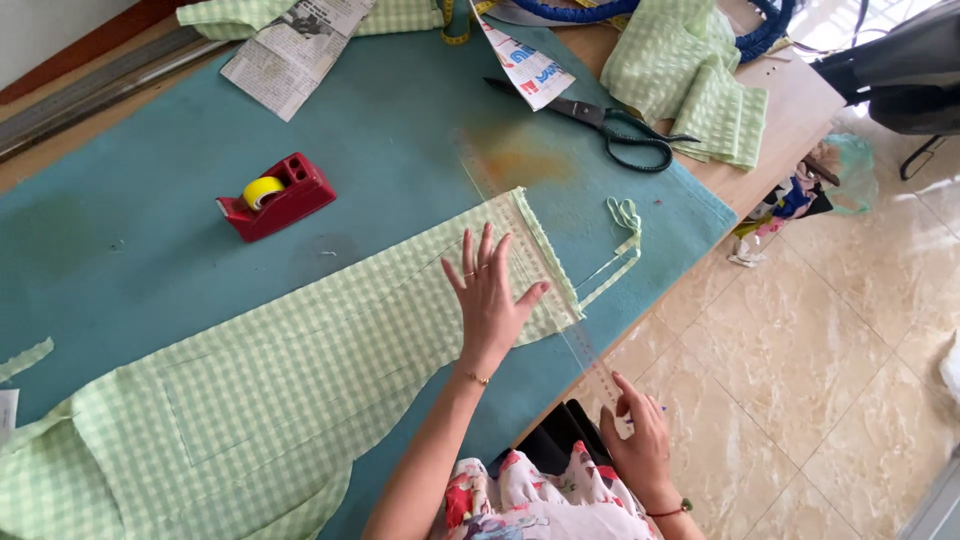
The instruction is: The person marks a green checkered fabric using a newspaper template, a ruler, and a blue pen. They then use large scissors to cut the fabric along the marked lines, separating the patterned piece from the rest of the material.
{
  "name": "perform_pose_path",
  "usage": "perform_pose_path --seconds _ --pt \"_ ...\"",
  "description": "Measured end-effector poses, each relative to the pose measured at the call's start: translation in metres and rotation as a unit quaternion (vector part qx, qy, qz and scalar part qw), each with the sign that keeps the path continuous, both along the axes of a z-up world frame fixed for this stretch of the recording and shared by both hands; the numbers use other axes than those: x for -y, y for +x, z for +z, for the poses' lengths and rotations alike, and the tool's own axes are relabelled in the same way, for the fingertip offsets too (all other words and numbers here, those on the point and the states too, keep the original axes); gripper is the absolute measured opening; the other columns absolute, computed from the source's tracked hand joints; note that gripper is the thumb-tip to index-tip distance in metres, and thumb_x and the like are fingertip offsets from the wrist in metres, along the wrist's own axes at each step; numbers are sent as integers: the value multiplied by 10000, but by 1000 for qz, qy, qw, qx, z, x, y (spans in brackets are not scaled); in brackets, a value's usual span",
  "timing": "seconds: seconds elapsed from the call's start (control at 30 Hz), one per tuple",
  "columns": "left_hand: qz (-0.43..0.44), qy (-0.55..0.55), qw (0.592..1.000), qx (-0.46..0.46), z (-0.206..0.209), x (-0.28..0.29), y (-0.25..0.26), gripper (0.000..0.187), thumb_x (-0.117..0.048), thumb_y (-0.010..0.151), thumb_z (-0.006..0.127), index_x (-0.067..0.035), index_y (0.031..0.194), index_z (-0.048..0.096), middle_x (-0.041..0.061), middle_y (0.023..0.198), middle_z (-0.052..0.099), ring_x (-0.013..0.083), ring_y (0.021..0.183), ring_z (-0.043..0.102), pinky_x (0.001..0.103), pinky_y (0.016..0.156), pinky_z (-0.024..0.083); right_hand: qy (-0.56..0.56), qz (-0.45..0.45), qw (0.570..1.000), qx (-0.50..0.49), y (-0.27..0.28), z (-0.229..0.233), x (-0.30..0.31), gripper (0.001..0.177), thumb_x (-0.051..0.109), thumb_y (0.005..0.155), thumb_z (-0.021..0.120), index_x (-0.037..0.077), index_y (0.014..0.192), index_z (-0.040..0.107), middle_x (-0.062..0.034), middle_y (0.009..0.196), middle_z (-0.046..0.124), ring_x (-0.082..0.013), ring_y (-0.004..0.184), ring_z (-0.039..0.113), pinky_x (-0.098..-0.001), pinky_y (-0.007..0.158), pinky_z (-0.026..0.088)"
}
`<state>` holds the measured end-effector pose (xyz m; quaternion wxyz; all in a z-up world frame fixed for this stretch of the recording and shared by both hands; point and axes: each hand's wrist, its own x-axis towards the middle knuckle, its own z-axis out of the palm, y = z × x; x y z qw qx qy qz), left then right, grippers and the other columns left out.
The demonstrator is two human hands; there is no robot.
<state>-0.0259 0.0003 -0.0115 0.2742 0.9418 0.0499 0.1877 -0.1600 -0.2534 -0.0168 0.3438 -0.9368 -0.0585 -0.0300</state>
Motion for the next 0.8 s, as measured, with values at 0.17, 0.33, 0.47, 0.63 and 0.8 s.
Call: perform_pose_path --seconds 0.17,0.33,0.47,0.63,0.8 --pt "9 -484 875 -15 16 -25 -71 866 -455 962 696 -18 1590 289 171 1620 360 311 1494 358 494 1230 320 -10 101 993 65 25 27 15 534 32 766 741 109 1287 657 -30 859 639 -228 845 594 -370 808 487" --pt "-1 -724 684 -92 24 -55 -128 600 -303 973 644 -15 1471 475 155 1437 596 256 1218 617 393 1047 497 -29 223 968 114 87 41 8 500 45 758 742 147 1244 688 -19 914 690 -231 877 582 -370 825 453" --pt "138 -772 620 -27 -9 -64 -139 368 -221 1003 599 -40 1323 589 148 1210 719 238 1034 725 380 916 584 -78 351 925 120 152 62 -15 496 112 782 767 180 1268 699 -2 946 679 -229 884 573 -382 825 438" --pt "221 -741 630 69 -19 -82 -122 254 -176 1019 600 -56 1239 638 137 1116 748 237 988 736 390 885 598 -49 407 906 105 220 83 -31 550 216 782 787 118 1309 667 -110 1114 604 -302 991 550 -422 886 436" --pt "293 -696 638 150 -25 -109 -110 196 -154 1018 610 -83 1200 625 143 1107 734 242 999 736 400 896 604 90 250 956 124 273 83 -32 308 184 1118 454 87 1347 636 -165 1321 551 -294 1203 544 -402 1042 455"
